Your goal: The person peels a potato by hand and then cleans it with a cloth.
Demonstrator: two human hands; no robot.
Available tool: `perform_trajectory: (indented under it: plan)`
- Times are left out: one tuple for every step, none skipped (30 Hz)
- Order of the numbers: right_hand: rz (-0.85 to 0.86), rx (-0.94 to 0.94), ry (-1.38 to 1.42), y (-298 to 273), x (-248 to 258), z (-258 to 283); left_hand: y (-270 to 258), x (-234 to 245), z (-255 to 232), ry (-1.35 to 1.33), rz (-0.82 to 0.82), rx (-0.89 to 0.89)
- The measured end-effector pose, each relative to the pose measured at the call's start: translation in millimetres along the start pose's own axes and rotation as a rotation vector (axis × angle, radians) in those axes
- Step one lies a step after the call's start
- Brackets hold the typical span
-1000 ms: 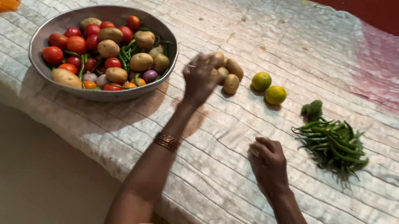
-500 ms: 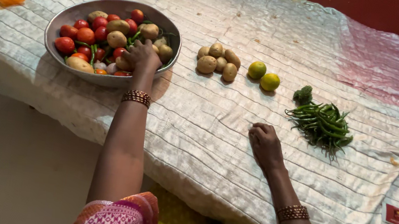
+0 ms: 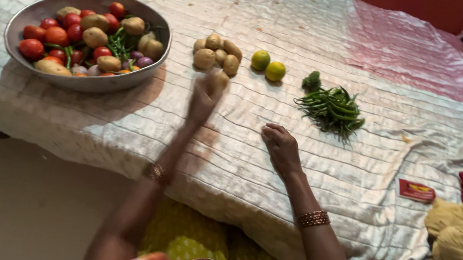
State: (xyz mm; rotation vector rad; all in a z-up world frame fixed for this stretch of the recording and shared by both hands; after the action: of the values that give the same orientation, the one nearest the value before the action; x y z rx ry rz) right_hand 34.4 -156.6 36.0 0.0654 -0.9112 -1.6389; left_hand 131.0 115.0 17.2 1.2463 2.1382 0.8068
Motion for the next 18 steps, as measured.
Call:
perform_trajectory:
  plan:
    - [-0.031,-0.053,0.041,-1,3,-4,-33,-23,-9,-0.024,0.106,0.144]
    - [-0.148,-0.043,0.124,-1,8,-10,-59,-44,-21,0.115,0.103,0.162]
    - [-0.266,-0.03,0.207,-2,10,-16,-77,-64,-35,0.117,0.174,0.206]
    - [-0.382,-0.013,0.288,-1,16,-25,-85,-83,-51,0.117,0.244,0.25]
    - [-0.417,-0.115,0.351,2,23,-37,-86,-100,-66,0.169,0.325,0.279]
    - [-0.449,-0.223,0.415,2,31,-48,-88,-114,-82,0.225,0.408,0.311]
    - [-0.48,-0.331,0.479,2,38,-59,-88,-124,-97,0.281,0.491,0.341]
    - [-0.471,-0.415,0.468,0,44,-67,-86,-129,-110,0.346,0.533,0.342]
    - [-0.46,-0.498,0.457,1,51,-74,-83,-133,-122,0.411,0.576,0.341]
    - [-0.449,-0.579,0.446,3,56,-78,-80,-137,-134,0.475,0.618,0.337]
    - [-0.456,-0.588,0.407,4,60,-79,-80,-133,-147,0.488,0.617,0.301]
    - [-0.46,-0.599,0.37,4,64,-79,-82,-123,-158,0.502,0.614,0.265]
    - [-0.465,-0.609,0.332,5,67,-76,-82,-116,-168,0.516,0.612,0.23]
    - [-0.46,-0.523,0.326,7,67,-70,-79,-114,-175,0.509,0.629,0.257]
    - [-0.455,-0.437,0.321,9,66,-63,-76,-112,-179,0.503,0.647,0.285]
    - [-0.442,-0.355,0.312,8,65,-55,-76,-111,-180,0.497,0.663,0.32]
    - [-0.401,-0.225,0.254,2,64,-44,-78,-111,-179,0.479,0.658,0.315]
    - [-0.356,-0.086,0.199,-2,65,-32,-78,-113,-174,0.46,0.646,0.305]
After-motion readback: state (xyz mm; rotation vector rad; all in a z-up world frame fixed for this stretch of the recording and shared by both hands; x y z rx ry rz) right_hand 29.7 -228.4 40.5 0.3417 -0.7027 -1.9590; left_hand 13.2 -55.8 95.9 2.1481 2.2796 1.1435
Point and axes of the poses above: each hand's wrist, its own y-axis towards the middle knuckle, its own x-axis out of the back of the hand, z = x × y, the point moved 2 cm from there along y, towards the middle knuckle, and after that the axes turned 13 degrees about -z, right-handed, at the moved point
